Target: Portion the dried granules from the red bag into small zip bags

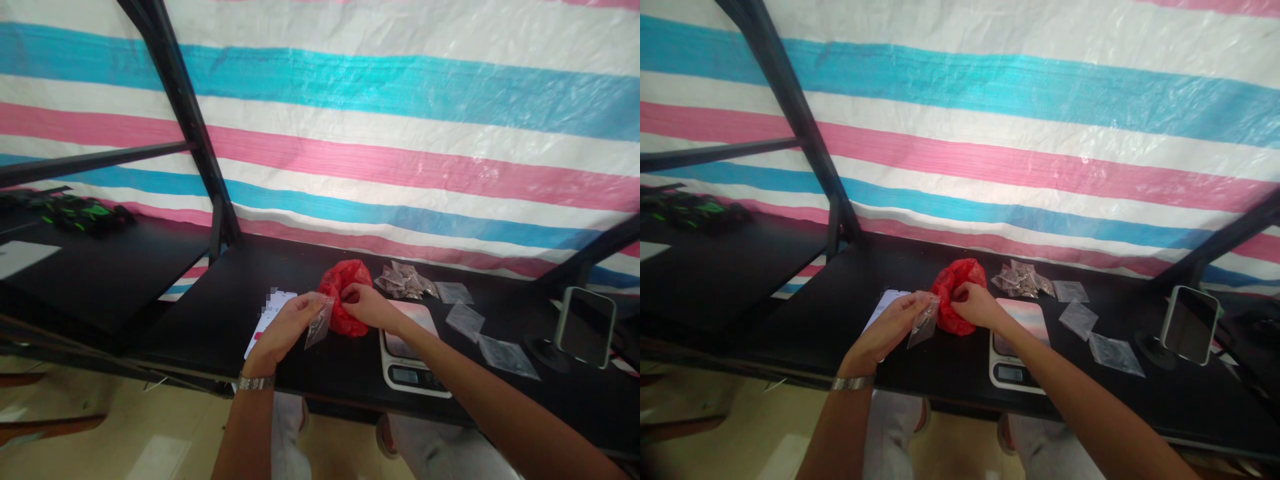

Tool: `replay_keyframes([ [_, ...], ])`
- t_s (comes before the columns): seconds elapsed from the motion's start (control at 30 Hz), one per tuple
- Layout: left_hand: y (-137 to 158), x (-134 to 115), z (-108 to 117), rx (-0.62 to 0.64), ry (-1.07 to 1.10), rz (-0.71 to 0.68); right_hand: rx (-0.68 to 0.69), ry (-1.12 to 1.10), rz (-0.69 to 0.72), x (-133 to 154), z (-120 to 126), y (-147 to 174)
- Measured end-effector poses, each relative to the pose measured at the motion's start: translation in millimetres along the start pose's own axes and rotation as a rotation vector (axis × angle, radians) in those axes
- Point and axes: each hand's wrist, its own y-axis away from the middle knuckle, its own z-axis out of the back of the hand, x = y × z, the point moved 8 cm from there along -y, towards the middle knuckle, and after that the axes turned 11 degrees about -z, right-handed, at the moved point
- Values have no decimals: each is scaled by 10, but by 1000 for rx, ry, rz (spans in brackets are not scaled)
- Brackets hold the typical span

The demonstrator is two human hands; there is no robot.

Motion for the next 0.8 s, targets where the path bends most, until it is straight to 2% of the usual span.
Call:
replay_keyframes([
  [0.13, -14, 3, 15, -16, 3, 7, 53, -123, -122, -106, 42, 13],
  [0.27, -21, -4, 59, -31, -11, -5, 27, -161, -108, -152, 193, -8],
  [0.33, -21, -13, 102, -43, -14, -19, -31, -97, -76, -143, 295, -29],
  [0.43, -15, -21, 143, -46, -11, -21, -189, 146, 5, -57, 415, -49],
  [0.53, -15, -18, 136, -60, 6, -5, -252, 273, 82, 50, 368, -63],
  [0.8, -88, 21, -11, -147, 165, -4, -133, 230, 139, 142, 148, -71],
])
